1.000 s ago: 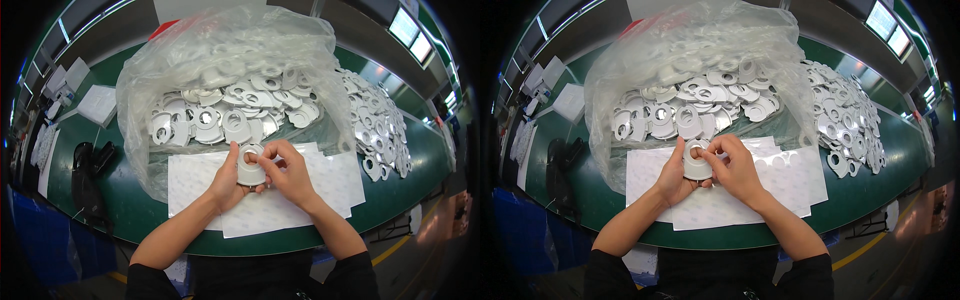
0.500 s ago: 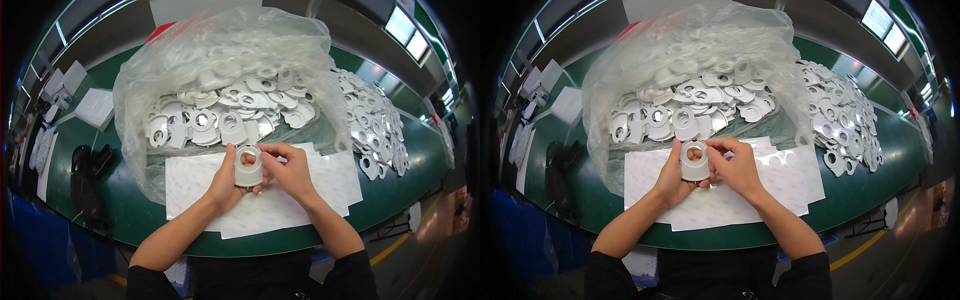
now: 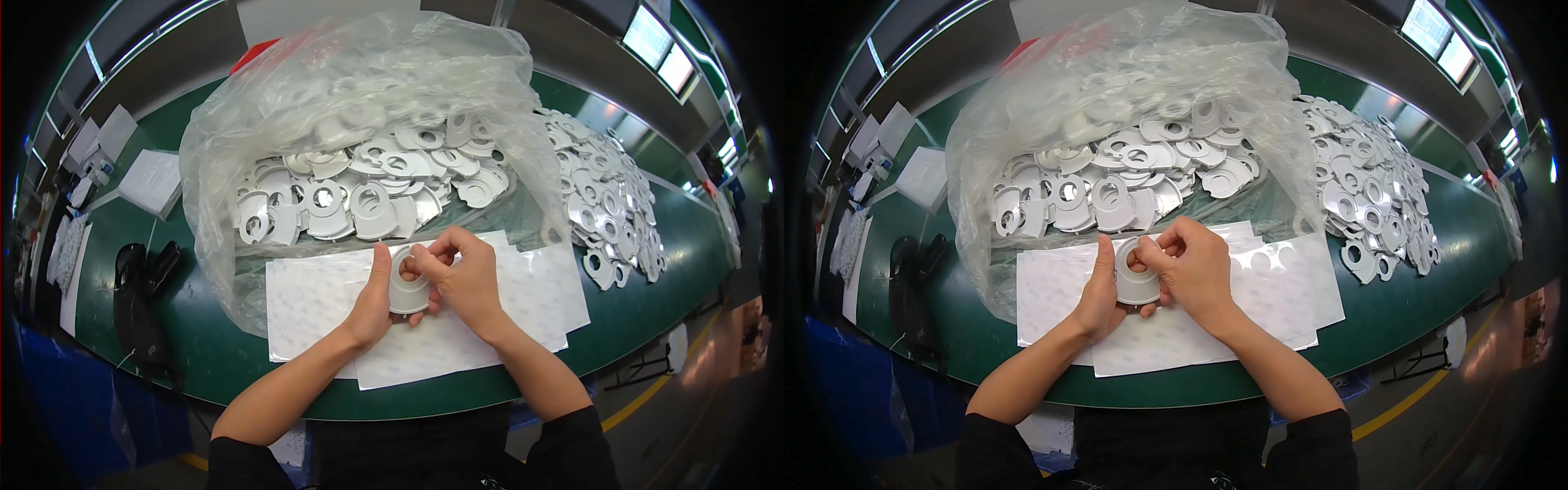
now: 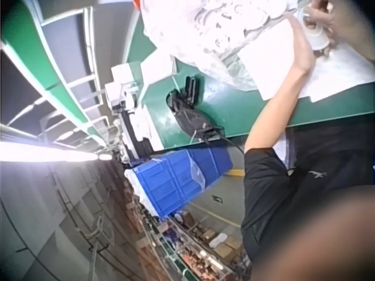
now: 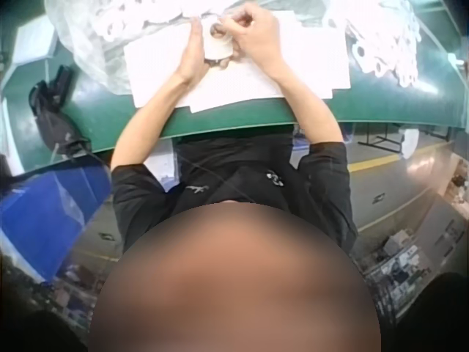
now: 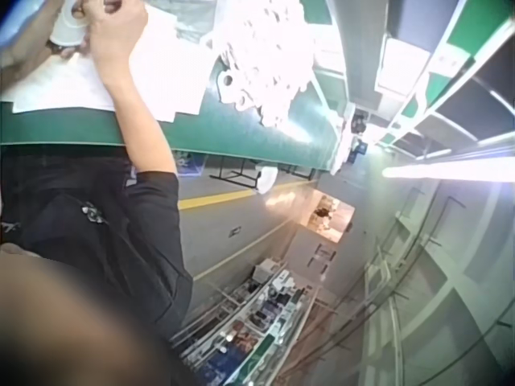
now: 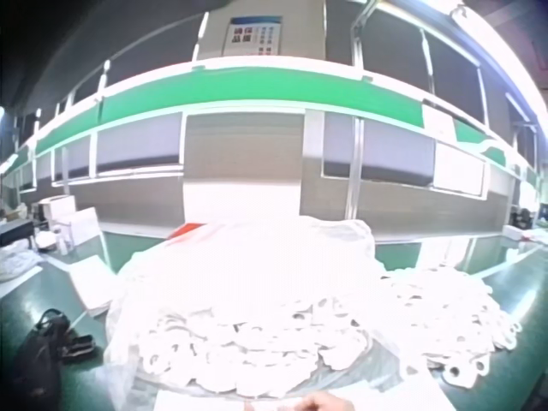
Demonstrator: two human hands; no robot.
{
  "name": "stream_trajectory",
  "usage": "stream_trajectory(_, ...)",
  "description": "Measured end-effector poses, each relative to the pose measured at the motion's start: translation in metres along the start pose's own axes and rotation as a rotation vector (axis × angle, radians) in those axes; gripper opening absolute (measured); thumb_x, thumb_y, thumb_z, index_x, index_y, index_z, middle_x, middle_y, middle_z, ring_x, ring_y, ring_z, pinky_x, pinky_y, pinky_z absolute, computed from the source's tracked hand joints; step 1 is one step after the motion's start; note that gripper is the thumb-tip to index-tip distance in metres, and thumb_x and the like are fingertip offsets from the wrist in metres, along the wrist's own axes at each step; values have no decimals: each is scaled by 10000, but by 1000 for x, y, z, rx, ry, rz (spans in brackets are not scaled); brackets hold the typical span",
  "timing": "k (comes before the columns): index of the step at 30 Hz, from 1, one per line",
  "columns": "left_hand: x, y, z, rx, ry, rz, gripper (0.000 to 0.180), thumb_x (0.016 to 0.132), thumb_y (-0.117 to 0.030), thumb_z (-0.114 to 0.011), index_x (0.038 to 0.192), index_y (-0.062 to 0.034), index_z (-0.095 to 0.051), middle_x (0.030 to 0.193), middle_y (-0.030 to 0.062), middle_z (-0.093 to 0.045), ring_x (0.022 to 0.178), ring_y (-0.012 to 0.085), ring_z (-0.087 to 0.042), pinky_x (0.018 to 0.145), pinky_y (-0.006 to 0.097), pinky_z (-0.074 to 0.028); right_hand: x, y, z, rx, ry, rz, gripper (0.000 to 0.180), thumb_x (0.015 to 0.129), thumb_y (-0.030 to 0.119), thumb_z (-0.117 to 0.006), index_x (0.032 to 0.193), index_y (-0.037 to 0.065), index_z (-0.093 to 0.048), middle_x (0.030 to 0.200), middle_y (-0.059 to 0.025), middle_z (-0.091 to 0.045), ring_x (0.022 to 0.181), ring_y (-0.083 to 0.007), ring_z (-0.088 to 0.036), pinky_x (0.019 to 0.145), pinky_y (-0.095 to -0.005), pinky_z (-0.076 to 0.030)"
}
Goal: Applying small round adhesive labels to circular fixture components on an assembly line.
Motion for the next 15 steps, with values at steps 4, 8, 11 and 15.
stream_trajectory(4,-2,1,1,1,-40,37,834,845,-729,-25,1040,-88,-522,803,47,-574,623,114,-512,536,229,-401,-7,25,3,-578,-188,292,384,672,314,-754,664,35,-490,633,-50,-512,539,-182,-534,459,-320,-419)
stream_trajectory(8,-2,1,6,-43,-54,80,804,836,-747,-65,1010,-82,-481,873,80,-585,762,170,-573,545,262,-393,-12,32,1,-694,-176,372,434,611,365,-770,656,51,-473,639,-61,-487,646,-215,-525,533,-347,-428)
stream_trajectory(11,-3,1,9,-124,-86,90,791,848,-731,-55,941,-77,-491,786,73,-577,664,165,-567,516,245,-402,-13,41,3,-693,-94,494,410,630,343,-771,680,44,-496,661,-63,-517,661,-218,-539,557,-337,-436)
stream_trajectory(15,-1,-2,4,-115,1,95,792,848,-729,-59,948,-68,-484,778,95,-586,689,183,-589,507,251,-402,-8,34,6,-573,141,396,269,716,210,-731,755,10,-555,725,-84,-573,708,-219,-568,601,-336,-453)
Point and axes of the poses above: each hand's wrist, its own x-axis towards the middle knuckle, its own z-axis out of the back of the hand, y = z × x, the point moved 8 cm from there along x, towards the middle knuckle
